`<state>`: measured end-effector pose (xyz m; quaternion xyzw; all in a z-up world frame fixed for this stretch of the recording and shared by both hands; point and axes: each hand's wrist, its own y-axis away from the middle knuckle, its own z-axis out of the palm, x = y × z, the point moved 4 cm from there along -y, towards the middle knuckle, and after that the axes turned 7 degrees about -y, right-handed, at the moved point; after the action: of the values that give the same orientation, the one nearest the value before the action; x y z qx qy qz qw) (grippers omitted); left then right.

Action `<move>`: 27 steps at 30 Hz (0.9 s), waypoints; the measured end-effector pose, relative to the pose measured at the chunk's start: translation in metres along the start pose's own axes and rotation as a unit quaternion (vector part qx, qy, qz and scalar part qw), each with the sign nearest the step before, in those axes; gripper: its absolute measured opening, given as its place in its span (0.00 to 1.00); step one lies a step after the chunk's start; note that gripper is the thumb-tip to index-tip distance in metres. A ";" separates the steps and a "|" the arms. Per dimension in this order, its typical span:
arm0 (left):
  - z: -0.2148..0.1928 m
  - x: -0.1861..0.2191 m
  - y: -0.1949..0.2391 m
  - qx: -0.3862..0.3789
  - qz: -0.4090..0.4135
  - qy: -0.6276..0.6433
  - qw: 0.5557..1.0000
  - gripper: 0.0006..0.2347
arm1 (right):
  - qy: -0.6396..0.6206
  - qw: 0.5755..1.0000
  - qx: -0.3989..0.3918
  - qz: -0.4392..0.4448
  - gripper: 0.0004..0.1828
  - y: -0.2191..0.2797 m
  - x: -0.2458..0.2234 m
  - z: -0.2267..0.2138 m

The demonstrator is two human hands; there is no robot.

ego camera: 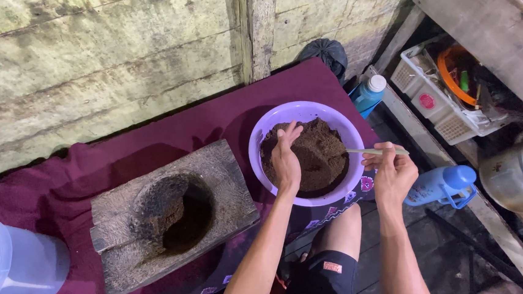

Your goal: The person uses a pestle to grind a dark brown substance in a stone mortar. They repeatedly scoop the ground material from the mortar into a purple bowl using a spoon, then return more material to the mortar to continue grinding.

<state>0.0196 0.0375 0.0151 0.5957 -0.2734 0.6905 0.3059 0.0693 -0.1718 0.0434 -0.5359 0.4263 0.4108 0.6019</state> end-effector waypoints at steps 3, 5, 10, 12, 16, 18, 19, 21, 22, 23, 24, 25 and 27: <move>0.012 -0.018 -0.009 -0.014 -0.023 0.014 1.000 0.26 | -0.010 1.000 0.000 0.000 0.17 -0.001 -0.004 0.002; 0.018 -0.015 -0.003 -0.010 -0.040 0.039 0.998 0.25 | -0.013 1.000 -0.002 0.001 0.17 0.000 -0.008 0.002; 0.038 -0.057 -0.021 0.015 -0.168 0.250 0.954 0.25 | -0.036 0.999 -0.009 -0.002 0.17 -0.001 -0.023 0.014; 0.043 -0.073 -0.026 0.020 -0.217 0.375 0.901 0.26 | -0.055 0.998 -0.021 -0.006 0.17 0.001 -0.027 0.021; 0.028 -0.051 -0.021 0.014 -0.204 0.426 0.881 0.27 | -0.064 0.997 -0.048 -0.012 0.16 0.012 -0.037 0.043; 0.011 -0.044 -0.015 0.047 -0.220 0.508 0.831 0.27 | -0.081 0.994 -0.066 -0.010 0.17 0.023 -0.047 0.055; -0.001 -0.039 -0.013 0.054 -0.216 0.510 0.831 0.27 | -0.082 0.994 -0.074 -0.008 0.17 0.029 -0.052 0.064; -0.033 -0.030 -0.014 0.122 -0.193 0.518 0.824 0.27 | -0.110 0.990 -0.085 -0.018 0.17 0.038 -0.064 0.087; -0.051 -0.018 -0.007 0.134 -0.189 0.521 0.822 0.27 | -0.110 0.989 -0.097 -0.013 0.17 0.047 -0.068 0.099; -0.071 -0.004 0.001 0.163 -0.172 0.494 0.837 0.26 | -0.126 0.986 -0.106 -0.009 0.17 0.056 -0.072 0.109; -0.092 0.011 0.005 0.189 -0.153 0.465 0.851 0.26 | -0.145 0.983 -0.113 -0.007 0.17 0.063 -0.078 0.122; -0.112 0.029 0.012 0.198 -0.146 0.466 0.850 0.26 | -0.149 0.981 -0.123 -0.005 0.17 0.074 -0.087 0.135; -0.159 0.067 0.030 0.276 -0.051 0.474 0.834 0.22 | -0.138 0.980 -0.140 -0.010 0.17 0.099 -0.105 0.161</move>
<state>-0.1142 0.1421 0.0583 0.2678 0.1380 0.9187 0.2554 -0.0448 -0.0072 0.1246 -0.5576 0.2714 0.5303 0.5780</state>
